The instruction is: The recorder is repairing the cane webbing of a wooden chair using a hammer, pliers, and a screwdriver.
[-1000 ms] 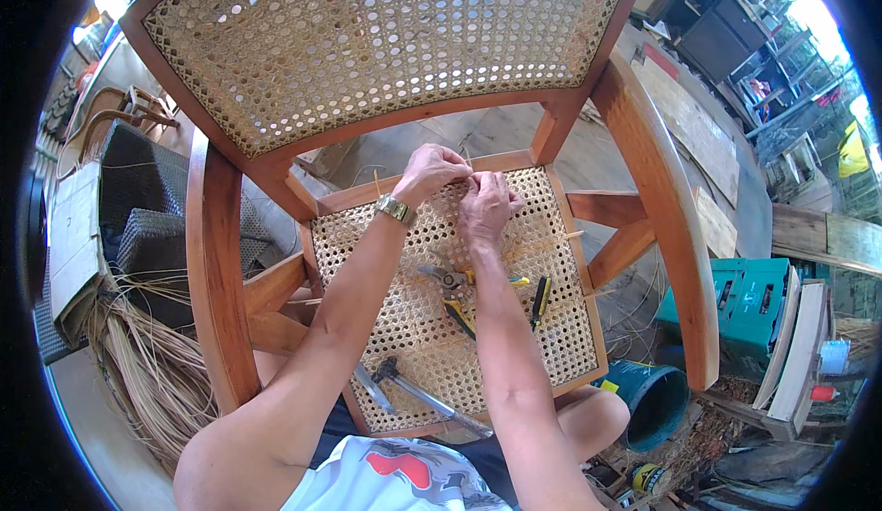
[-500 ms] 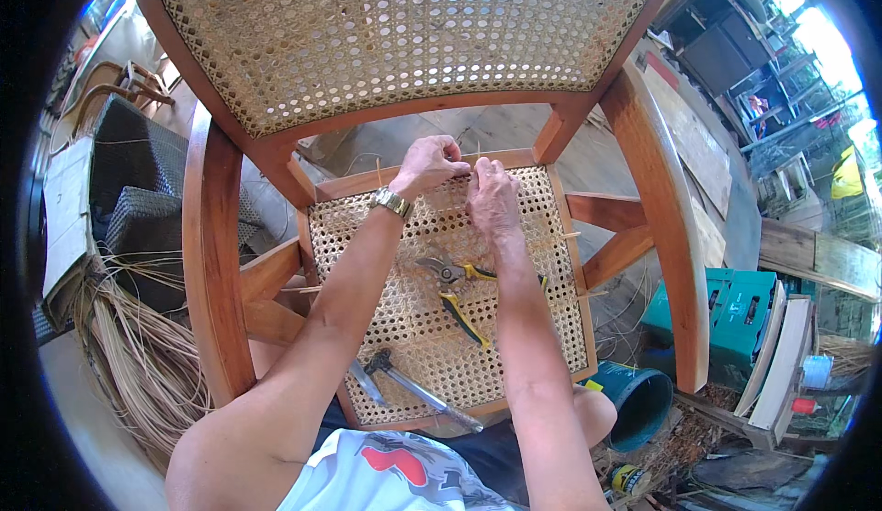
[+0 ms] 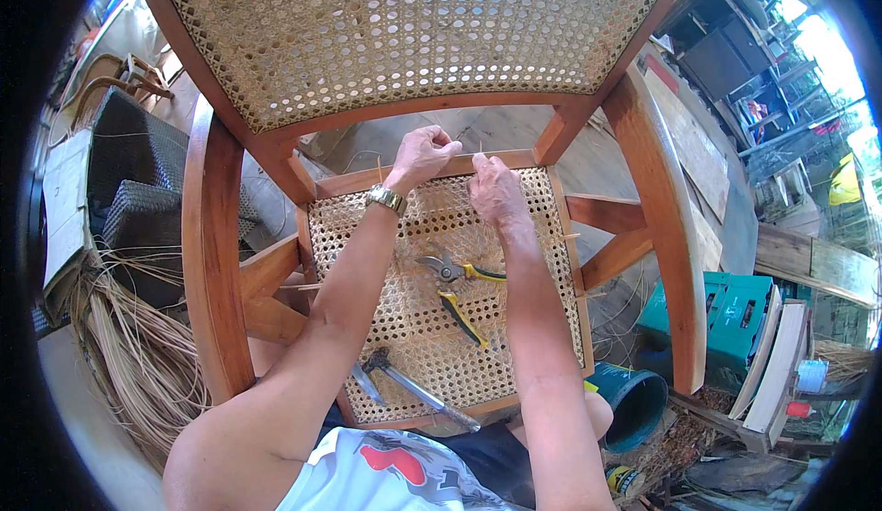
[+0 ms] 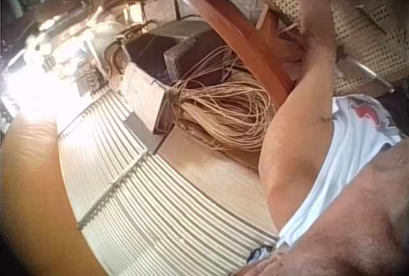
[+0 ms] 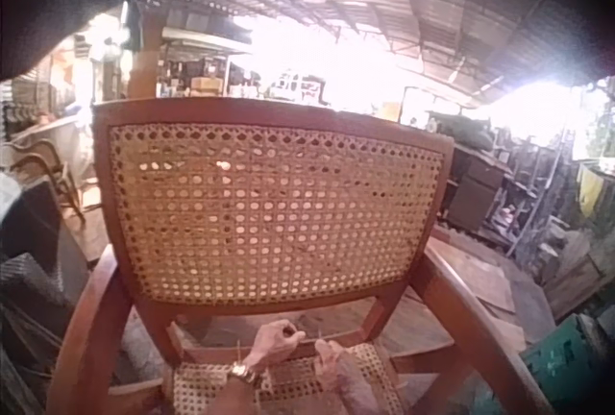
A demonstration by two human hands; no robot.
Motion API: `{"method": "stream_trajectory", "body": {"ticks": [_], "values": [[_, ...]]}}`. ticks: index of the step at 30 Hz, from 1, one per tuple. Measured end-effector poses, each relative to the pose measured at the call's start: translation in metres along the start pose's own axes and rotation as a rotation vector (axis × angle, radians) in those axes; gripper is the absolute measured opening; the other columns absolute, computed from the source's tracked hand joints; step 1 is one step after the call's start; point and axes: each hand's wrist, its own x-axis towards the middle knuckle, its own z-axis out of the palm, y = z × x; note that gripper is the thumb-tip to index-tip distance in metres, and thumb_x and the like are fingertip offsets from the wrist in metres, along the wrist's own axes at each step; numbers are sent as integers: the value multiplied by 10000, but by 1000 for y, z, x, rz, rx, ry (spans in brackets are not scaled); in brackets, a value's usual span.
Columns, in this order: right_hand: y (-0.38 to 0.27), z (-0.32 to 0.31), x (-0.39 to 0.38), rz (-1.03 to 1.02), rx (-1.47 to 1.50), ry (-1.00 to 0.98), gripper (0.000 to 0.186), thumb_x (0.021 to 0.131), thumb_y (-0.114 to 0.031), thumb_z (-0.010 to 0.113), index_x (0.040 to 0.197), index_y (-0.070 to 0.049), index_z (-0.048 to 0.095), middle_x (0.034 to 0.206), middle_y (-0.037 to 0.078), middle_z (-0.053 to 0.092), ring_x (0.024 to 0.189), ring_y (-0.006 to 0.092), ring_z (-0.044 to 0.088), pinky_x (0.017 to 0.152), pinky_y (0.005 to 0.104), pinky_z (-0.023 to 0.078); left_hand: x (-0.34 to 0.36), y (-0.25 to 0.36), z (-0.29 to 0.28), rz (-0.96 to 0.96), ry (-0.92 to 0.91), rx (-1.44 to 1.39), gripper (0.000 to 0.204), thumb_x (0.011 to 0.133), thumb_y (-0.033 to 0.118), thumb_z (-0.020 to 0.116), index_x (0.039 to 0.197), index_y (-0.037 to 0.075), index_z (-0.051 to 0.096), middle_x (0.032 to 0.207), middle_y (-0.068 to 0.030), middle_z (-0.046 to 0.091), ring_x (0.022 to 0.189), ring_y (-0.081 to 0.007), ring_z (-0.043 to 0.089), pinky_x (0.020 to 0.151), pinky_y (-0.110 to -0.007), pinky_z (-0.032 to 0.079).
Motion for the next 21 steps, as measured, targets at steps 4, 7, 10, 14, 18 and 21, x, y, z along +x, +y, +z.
{"method": "stream_trajectory", "body": {"ticks": [4, 7, 10, 14, 18, 21], "values": [[-10, 0, 8, 69, -120, -74, 197, 903, -119, 609, 1084, -40, 605, 1084, 252, 665, 996, 490, 667, 877, 544, 544, 1, -3, -1, 21, 31, 23, 294, 866, 313, 793, 890, 26, 734, 813, -106, 747, 730, -174, 691, 706, -329, 551], [-12, 15, 19, 175, -342, -93, 204, 920, -152, 597, 1098, -56, 618, 1038, 238, 695, 993, 462, 682, 890, 531, 547, 2, 2, 5, 56, 37, 37, 292, 868, 309, 792, 893, 24, 733, 816, -110, 747, 732, -178, 691, 708, -332, 553], [6, 5, 14, 243, 18, -149, 187, 939, -159, 590, 1099, -71, 632, 950, 219, 719, 956, 398, 711, 843, 498, 562, 0, -1, 5, 64, 43, 42, 291, 874, 307, 790, 899, 23, 733, 822, -113, 747, 736, -184, 693, 715, -334, 556], [-11, -8, -25, 181, 486, 97, 200, 907, -2, 634, 1096, -40, 688, 889, 166, 720, 843, 337, 712, 775, 437, 573, -3, -6, -5, 31, 47, 26, 295, 884, 310, 787, 915, 22, 735, 844, -118, 753, 750, -188, 701, 725, -332, 558], [5, 0, -40, -224, 234, 331, 322, 890, 27, 649, 1200, -39, 698, 1030, 162, 686, 915, 320, 689, 826, 401, 558, -3, 2, 1, 59, 36, 33, 291, 887, 308, 785, 927, 23, 739, 859, -118, 759, 764, -184, 707, 733, -327, 559], [2, 9, -42, -136, 230, 265, 339, 879, 46, 635, 1201, -36, 703, 1004, 161, 652, 935, 332, 666, 840, 417, 549, -5, -2, 2, 79, 51, 27, 279, 892, 296, 783, 930, 23, 739, 853, -115, 762, 767, -178, 712, 735, -322, 562]]}}
